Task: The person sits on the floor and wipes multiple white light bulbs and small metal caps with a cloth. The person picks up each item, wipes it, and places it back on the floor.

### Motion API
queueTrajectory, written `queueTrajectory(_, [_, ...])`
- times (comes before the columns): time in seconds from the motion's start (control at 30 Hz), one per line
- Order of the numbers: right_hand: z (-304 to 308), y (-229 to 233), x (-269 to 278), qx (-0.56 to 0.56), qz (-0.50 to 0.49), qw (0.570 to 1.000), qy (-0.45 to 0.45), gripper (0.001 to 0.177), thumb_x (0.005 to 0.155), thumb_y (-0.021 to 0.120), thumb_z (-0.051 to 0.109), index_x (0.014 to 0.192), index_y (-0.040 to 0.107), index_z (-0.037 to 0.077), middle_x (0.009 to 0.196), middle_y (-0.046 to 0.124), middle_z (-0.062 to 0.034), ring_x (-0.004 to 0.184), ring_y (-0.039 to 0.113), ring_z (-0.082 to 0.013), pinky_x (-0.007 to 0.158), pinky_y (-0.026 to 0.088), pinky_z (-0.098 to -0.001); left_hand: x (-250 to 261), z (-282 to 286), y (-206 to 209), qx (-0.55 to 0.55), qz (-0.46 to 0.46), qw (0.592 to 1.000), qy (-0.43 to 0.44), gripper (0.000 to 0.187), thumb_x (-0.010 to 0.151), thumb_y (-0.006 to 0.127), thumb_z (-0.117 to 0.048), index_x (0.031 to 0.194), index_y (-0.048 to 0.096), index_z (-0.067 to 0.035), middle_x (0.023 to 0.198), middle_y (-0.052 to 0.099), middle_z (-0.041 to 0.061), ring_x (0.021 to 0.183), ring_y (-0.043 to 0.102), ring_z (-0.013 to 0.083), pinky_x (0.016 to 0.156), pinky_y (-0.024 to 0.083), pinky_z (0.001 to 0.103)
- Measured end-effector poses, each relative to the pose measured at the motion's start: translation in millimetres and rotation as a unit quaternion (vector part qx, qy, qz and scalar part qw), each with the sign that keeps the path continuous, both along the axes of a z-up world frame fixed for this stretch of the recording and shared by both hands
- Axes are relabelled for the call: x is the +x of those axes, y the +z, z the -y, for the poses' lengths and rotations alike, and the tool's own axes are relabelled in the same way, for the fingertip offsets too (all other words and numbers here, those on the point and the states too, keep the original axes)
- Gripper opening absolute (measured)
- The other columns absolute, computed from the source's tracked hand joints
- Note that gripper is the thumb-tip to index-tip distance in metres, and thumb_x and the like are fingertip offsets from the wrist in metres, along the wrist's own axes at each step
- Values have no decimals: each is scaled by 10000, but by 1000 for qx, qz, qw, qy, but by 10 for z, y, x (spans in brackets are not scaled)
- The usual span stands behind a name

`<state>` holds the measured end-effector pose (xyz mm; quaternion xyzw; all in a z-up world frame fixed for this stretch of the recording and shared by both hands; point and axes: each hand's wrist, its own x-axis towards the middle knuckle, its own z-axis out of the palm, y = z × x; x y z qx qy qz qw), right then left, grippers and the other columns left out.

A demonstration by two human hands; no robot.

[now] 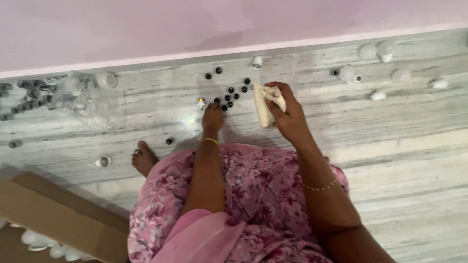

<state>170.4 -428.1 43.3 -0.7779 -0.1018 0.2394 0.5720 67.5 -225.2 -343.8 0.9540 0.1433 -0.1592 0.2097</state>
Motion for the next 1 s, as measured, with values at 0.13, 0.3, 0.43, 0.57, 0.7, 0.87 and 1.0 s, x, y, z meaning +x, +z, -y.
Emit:
queueTrajectory(0.13, [-4,-2,60,-4,56,998,-12,319,1038,590,82,1354,546,93,1182,692,-120,1075,648,-188,902,526,-334,249,-30,218,41,58,996,-47,242,853,695,-112,1067,710,-1,1187,677,125,1172,616,300,1075,467,459])
queueTrajectory(0.3, [207,78,199,-31,41,997,-61,431,968,604,113,1385,515,176,1121,715,-76,921,709,-149,708,584,-287,565,-9,1177,-105,120,985,58,192,884,713,-127,1073,747,-112,1135,716,126,1071,672,335,944,547,448])
queueTrajectory(0.43, [458,127,523,217,37,959,-178,409,984,715,139,1359,564,79,1134,669,-69,936,666,-139,698,586,-283,1115,256,2874,-124,214,968,-37,205,919,707,-155,1112,696,-88,1088,719,107,979,694,309,844,551,449])
queueTrajectory(0.57, [604,97,626,423,-64,876,-224,409,1019,723,202,1356,576,24,1115,686,-62,939,698,-155,755,617,-299,750,545,4348,-285,221,933,-9,181,998,640,-182,1138,715,-98,1075,718,80,920,724,207,811,577,358])
queueTrajectory(0.7, [437,44,499,367,-96,900,-216,391,960,741,155,1306,600,41,1133,706,-57,972,705,-146,745,619,-305,145,506,4605,-476,222,849,51,228,1021,667,-185,1216,745,-96,1081,698,45,940,681,107,823,583,289])
queueTrajectory(0.87, [52,10,198,325,-54,930,-161,354,954,739,98,1284,636,20,1178,706,-87,1060,699,-149,864,612,-301,32,344,4298,-555,214,786,167,415,881,752,-62,1291,714,-114,973,716,-4,862,637,80,753,537,256])
queueTrajectory(1.0, [56,68,194,313,-60,935,-157,344,969,700,88,1305,639,46,1220,712,-81,1088,695,-158,873,605,-309,259,251,4067,-447,202,847,208,465,908,766,-46,1359,672,-112,916,720,47,801,630,126,699,530,276])
